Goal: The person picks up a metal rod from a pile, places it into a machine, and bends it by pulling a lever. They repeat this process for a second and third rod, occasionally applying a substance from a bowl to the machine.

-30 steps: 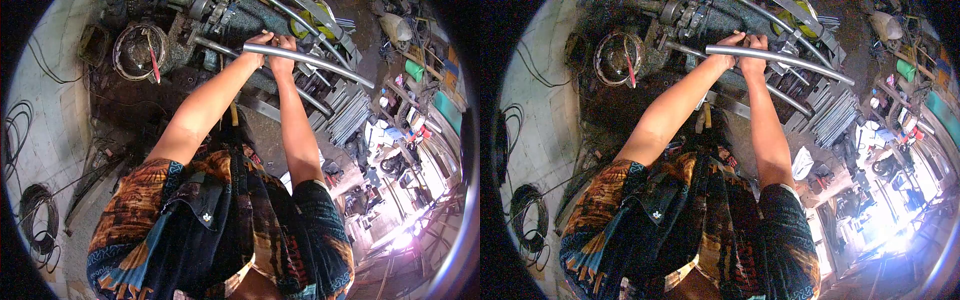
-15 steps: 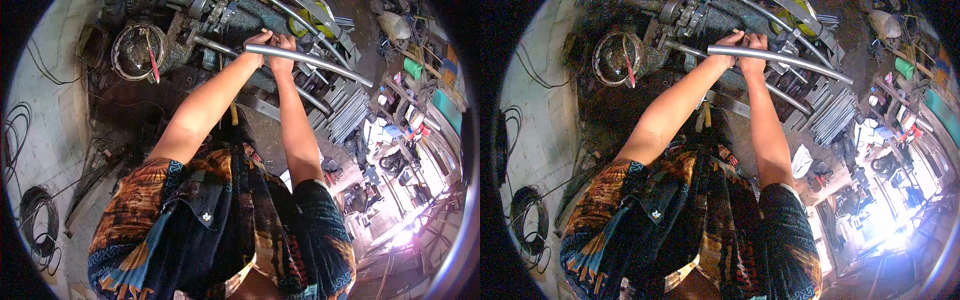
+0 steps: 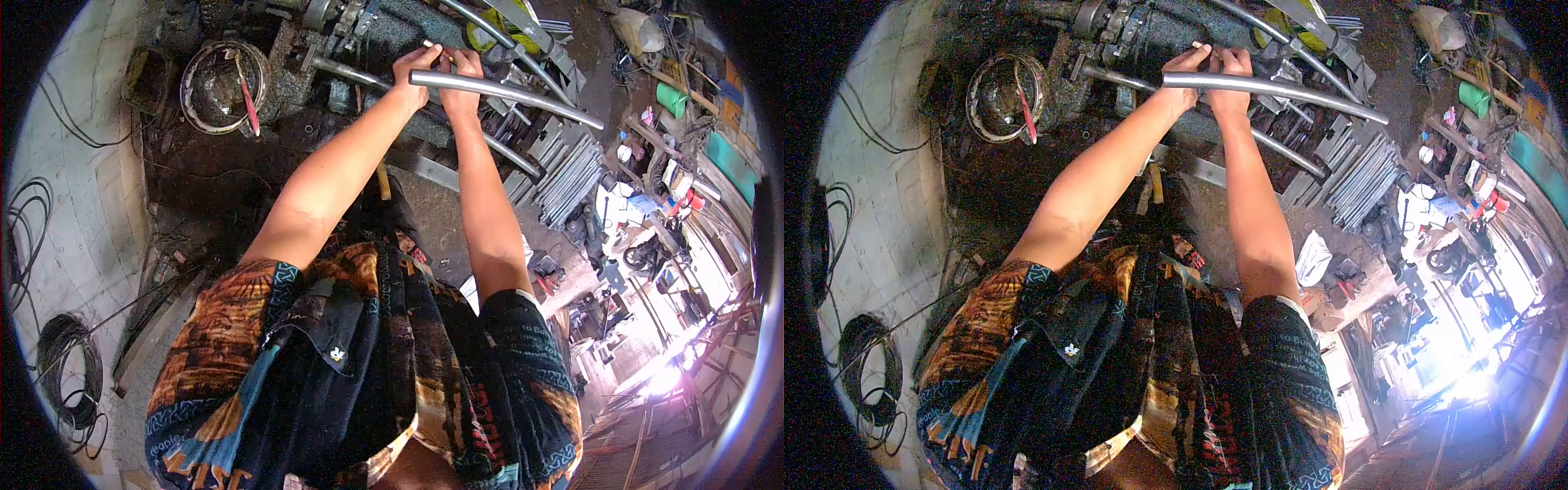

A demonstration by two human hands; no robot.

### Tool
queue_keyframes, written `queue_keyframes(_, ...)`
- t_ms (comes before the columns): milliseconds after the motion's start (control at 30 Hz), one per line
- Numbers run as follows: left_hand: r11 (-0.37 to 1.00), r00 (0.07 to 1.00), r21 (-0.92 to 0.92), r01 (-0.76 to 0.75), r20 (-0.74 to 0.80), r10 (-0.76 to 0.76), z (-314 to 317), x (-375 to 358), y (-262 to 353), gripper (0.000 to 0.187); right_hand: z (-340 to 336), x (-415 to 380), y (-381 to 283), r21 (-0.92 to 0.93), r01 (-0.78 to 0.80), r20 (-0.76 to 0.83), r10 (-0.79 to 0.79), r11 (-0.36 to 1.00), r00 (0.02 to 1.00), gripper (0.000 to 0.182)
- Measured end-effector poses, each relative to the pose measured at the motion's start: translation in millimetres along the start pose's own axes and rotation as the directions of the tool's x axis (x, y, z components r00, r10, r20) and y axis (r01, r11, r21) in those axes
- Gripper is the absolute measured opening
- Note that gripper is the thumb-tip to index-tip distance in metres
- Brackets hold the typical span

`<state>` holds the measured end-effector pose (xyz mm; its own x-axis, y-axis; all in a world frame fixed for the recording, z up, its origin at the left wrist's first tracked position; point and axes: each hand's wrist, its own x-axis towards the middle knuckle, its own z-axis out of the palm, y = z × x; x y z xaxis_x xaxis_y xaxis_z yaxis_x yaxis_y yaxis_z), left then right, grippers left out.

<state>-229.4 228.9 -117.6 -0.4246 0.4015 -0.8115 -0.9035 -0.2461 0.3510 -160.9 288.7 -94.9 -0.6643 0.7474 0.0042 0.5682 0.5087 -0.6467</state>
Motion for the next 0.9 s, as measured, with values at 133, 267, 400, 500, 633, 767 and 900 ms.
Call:
queue_keyframes(133,0.999,1.000,0.045,-0.009,-0.019,0.010,-4.0,9.1,-4.0,0.011,1.5,0.4,3.2,-0.005,0.011,0.016,-0.011,1.000,1.000,0.024)
queue_keyframes(267,0.999,0.999,-0.026,0.038,0.038,-0.037,-5.7,10.2,-4.6,0.017,6.4,-9.9,1.8,-0.068,0.035,-0.177,-0.047,0.997,0.983,0.035)
queue_keyframes(400,0.999,0.999,0.044,0.025,0.019,-0.025,-5.8,13.1,-4.0,0.017,-12.5,-32.3,-23.6,-0.012,-0.163,-0.085,0.161,0.987,0.983,0.045)
queue_keyframes(500,0.998,0.998,0.011,0.057,0.040,-0.057,-9.7,16.5,-8.1,0.016,-6.4,-46.7,-7.9,0.041,-0.329,0.140,0.320,0.944,0.937,0.056)
queue_keyframes(633,0.998,0.996,0.036,0.047,0.073,-0.049,-12.9,21.7,-9.0,0.015,-10.3,-45.9,-9.2,-0.021,-0.318,0.159,0.318,0.948,0.935,0.066)
queue_keyframes(767,0.999,0.998,0.041,0.036,0.059,-0.038,-10.5,17.3,-11.4,0.015,-13.5,-41.3,-9.6,-0.096,-0.277,0.181,0.290,0.956,0.940,0.067)
queue_keyframes(900,0.998,0.996,0.050,0.046,0.079,-0.050,-11.7,18.7,-11.0,0.016,-14.2,-39.4,-5.6,-0.195,-0.281,0.235,0.323,0.940,0.917,0.065)
